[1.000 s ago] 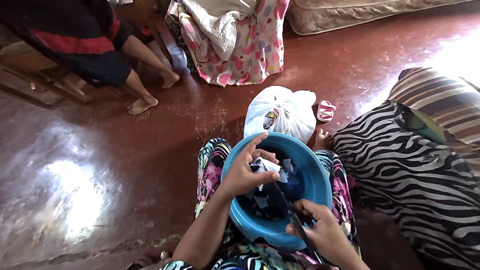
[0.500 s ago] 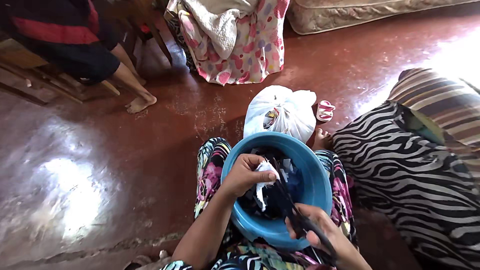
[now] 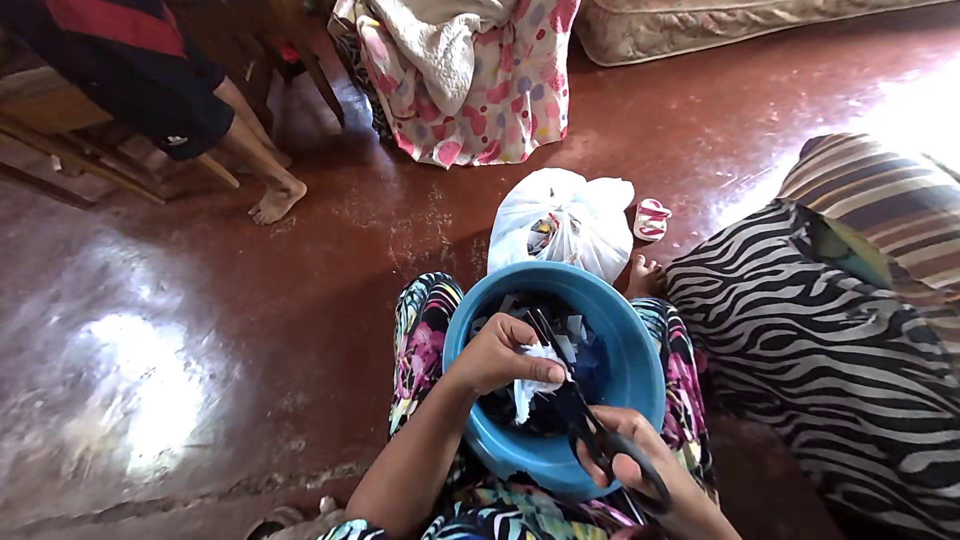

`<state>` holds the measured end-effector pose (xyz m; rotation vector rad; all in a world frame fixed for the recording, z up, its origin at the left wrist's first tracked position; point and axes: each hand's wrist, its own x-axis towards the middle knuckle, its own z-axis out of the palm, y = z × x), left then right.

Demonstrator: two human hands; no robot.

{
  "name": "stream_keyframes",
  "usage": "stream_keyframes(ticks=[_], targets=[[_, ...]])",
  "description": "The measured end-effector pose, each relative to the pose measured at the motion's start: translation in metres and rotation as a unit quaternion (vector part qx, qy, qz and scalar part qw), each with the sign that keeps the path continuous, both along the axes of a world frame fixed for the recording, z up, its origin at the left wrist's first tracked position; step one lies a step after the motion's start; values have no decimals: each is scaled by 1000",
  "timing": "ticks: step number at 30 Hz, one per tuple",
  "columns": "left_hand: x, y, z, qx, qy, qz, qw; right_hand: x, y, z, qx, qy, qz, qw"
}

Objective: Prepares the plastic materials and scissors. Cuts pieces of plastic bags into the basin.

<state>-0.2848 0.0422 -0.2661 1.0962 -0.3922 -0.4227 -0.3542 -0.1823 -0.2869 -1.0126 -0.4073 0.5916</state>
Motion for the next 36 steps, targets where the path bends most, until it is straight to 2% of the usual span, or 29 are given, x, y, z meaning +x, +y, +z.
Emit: stream_keyframes(ticks=[6, 13, 16, 19, 22, 26, 29, 36], targets=[[0, -1, -3, 3, -15, -16, 1000, 3, -2, -3, 10, -5, 45, 999], [0, 3, -2, 22, -23, 4, 999, 1, 0, 0, 35, 31, -2, 999], [1, 8, -1, 32, 0, 67, 997, 0, -6, -4, 67, 22, 23, 997], [6, 9, 2, 3, 29, 155, 988, -2, -11, -10, 131, 51, 98, 985], [11, 7, 3, -22, 28, 208, 978, -5, -11, -12, 155, 93, 156, 971], [11, 1, 2, -11, 16, 265, 964, -7, -10, -13, 173, 116, 189, 959], [12, 3, -3, -10, -34, 258, 966, -8, -10, -12, 170, 135, 189, 958], [15, 7, -11, -22, -132, 169, 977, -6, -9, -12, 225, 180, 199, 937]])
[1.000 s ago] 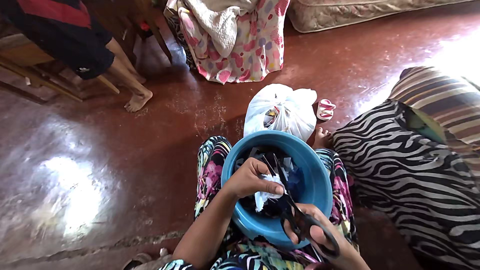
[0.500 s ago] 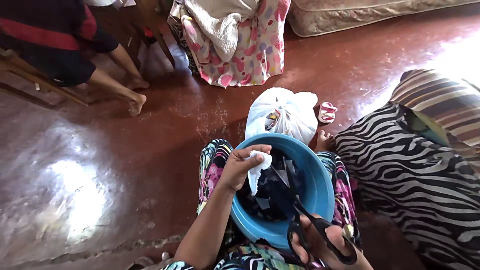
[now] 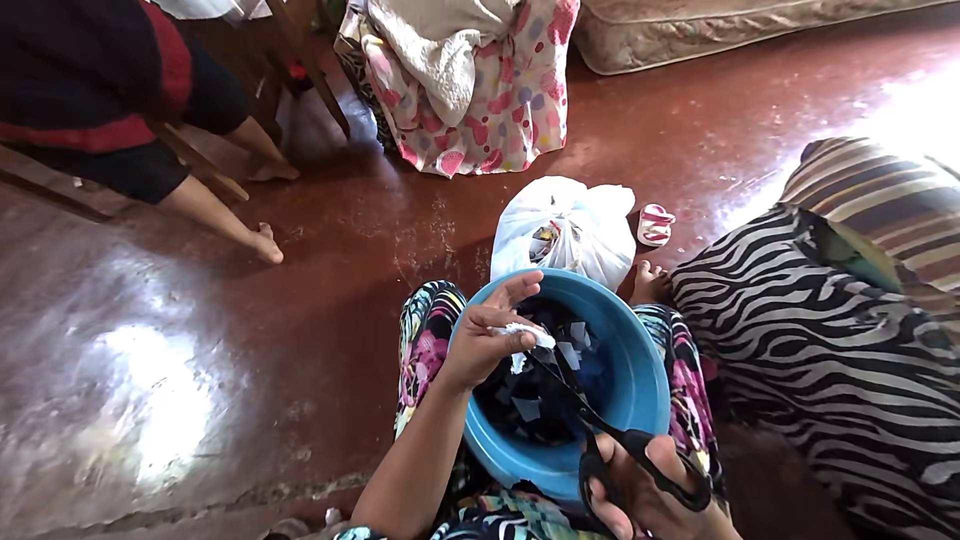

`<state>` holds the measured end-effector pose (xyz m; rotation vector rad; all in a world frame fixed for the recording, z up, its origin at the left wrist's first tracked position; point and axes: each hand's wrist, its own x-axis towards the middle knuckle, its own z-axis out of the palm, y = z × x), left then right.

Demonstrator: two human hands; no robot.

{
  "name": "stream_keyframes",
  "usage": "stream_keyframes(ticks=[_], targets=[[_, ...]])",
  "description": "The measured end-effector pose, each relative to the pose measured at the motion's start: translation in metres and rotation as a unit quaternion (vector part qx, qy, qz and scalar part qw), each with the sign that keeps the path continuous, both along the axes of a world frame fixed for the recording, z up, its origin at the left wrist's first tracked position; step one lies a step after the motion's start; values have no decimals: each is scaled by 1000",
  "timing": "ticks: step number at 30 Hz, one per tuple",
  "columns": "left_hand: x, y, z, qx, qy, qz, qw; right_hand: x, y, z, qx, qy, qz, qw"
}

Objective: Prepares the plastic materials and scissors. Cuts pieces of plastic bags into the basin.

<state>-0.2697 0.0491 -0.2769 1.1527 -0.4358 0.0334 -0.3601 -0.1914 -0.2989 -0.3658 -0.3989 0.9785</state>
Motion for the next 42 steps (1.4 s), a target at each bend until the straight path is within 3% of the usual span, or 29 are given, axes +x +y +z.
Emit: stream_keyframes(ticks=[8, 12, 15, 17, 21, 23, 25, 28, 32, 39, 42], targets=[[0, -2, -2, 17, -44, -4, 999, 2, 1, -2, 10, 27, 10, 1000], [0, -1, -2, 23, -49, -1, 999, 4, 2, 0, -19, 16, -33, 999], [0, 4, -3, 21, -62, -7, 998, 5, 4, 7, -106, -66, -115, 985], [-1, 5, 0, 40, -58, 14, 997, 3, 4, 14, -214, -126, -183, 951], [-8, 2, 15, 104, -51, 36, 993, -3, 7, 25, -423, -221, -276, 834], [-9, 0, 22, 124, -61, 27, 990, -5, 9, 30, -489, -254, -292, 782], [-8, 0, 23, 148, -88, 22, 985, -5, 10, 32, -519, -280, -290, 754], [-4, 5, 20, 191, -148, 2, 970, -5, 8, 30, -503, -292, -279, 764], [-1, 6, 14, 133, -145, -50, 979, -5, 5, 25, -462, -292, -274, 792], [-8, 2, 13, -34, 41, -83, 995, -3, 3, 19, -404, -281, -272, 827], [-12, 1, 17, -58, 115, -79, 989, -3, 2, 17, -366, -259, -248, 859]])
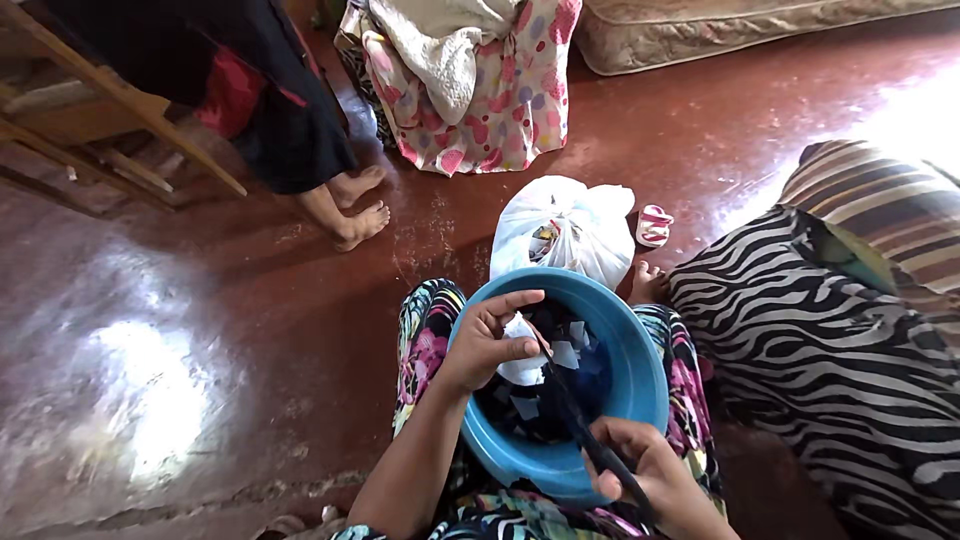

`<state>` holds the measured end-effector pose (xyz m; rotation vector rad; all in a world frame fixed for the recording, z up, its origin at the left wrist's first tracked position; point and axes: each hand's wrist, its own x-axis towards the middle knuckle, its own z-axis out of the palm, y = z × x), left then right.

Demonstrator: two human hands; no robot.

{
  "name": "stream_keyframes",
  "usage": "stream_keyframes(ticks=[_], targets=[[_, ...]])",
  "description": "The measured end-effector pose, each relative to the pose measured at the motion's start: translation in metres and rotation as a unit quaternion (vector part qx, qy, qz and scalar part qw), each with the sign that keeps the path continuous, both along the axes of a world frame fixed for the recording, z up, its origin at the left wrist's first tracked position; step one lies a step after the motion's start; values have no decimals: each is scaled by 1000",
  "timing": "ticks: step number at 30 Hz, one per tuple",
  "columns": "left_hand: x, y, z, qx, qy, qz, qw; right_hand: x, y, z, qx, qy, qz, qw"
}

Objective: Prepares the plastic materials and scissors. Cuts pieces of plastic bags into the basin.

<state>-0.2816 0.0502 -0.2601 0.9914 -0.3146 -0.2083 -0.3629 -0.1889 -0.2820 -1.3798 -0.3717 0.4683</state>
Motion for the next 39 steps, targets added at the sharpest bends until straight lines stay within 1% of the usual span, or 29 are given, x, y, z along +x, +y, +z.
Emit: stream_keyframes(ticks=[2, 5, 8, 11, 16, 18, 23, 28, 34, 36, 39], targets=[[-1, 0, 1, 17, 17, -9, 1000, 1, -1, -2, 40, 22, 41, 998], [-3, -3, 5, 50, 6, -40, 998, 5, -1, -5, 88, 35, 112, 989], [-3, -6, 6, 58, 4, -66, 996, 7, 0, -9, 120, 40, 142, 982], [-2, -6, 6, 79, 2, -74, 994, 7, 2, -12, 136, 36, 132, 981], [0, -4, 3, 87, -13, -74, 993, 4, 5, -12, 164, 65, 95, 980], [0, -3, 3, 91, -9, -71, 993, 5, 3, -11, 170, 68, 101, 978], [-1, -4, 3, 95, -11, -73, 993, 10, 2, -11, 150, 61, 133, 978], [-1, -3, -2, 82, -18, -105, 991, 10, 4, -12, 168, 75, 113, 976], [-3, 0, -2, 89, 42, -47, 994, 11, 6, -10, 179, 80, 81, 977], [-2, 1, -2, 75, 45, -53, 995, 10, 9, -11, 186, 82, 68, 977], [-1, 1, -4, 51, 32, -79, 995, 8, 10, -11, 198, 86, 75, 974]])
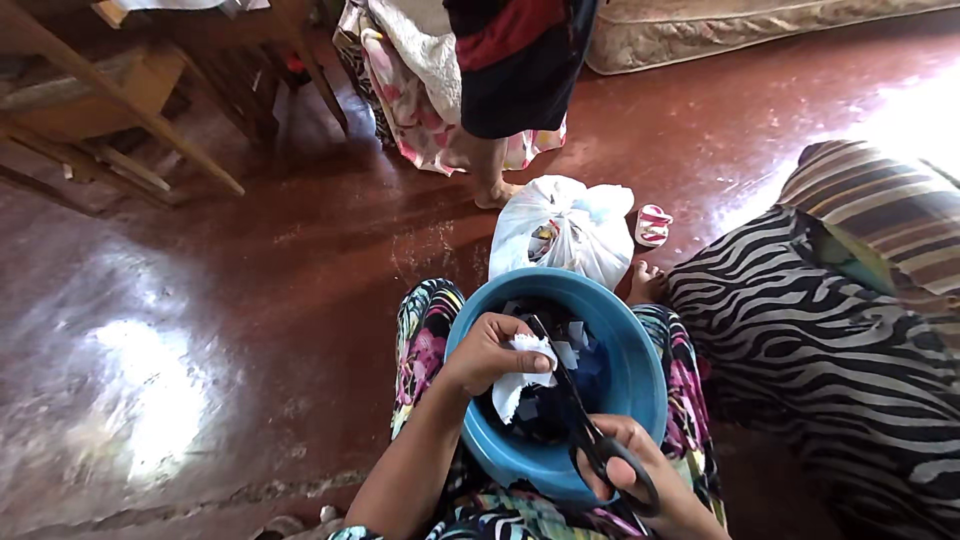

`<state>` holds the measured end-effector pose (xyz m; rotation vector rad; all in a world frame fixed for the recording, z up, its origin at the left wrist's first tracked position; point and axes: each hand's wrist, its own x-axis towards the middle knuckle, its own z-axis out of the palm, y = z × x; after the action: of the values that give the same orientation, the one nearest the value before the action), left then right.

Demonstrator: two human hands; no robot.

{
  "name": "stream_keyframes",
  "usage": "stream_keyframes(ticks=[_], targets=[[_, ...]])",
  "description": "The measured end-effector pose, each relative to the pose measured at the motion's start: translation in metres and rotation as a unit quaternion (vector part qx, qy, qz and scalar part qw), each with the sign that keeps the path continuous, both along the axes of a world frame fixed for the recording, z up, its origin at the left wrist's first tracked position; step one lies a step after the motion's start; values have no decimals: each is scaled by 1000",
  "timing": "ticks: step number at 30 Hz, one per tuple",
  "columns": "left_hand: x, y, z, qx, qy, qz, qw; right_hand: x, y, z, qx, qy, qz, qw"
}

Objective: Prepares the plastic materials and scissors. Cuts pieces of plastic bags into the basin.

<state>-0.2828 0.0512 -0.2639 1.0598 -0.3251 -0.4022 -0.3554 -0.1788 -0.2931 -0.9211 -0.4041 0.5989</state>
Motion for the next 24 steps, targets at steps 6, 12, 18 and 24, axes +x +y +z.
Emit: stream_keyframes(ticks=[6, 12, 18, 24], targets=[[0, -9, -7, 1, -33, -60, 998, 1, 0, -7, 35, -13, 33, 999], [0, -6, -4, 16, -40, -53, 998, 0, 1, -1, 8, -2, -7, 1000], [1, -4, -8, 26, -39, -41, 998, 0, 0, 0, 6, 10, -9, 1000], [1, -2, -6, 51, -43, -65, 996, 1, -2, -1, 19, 12, 8, 1000]])
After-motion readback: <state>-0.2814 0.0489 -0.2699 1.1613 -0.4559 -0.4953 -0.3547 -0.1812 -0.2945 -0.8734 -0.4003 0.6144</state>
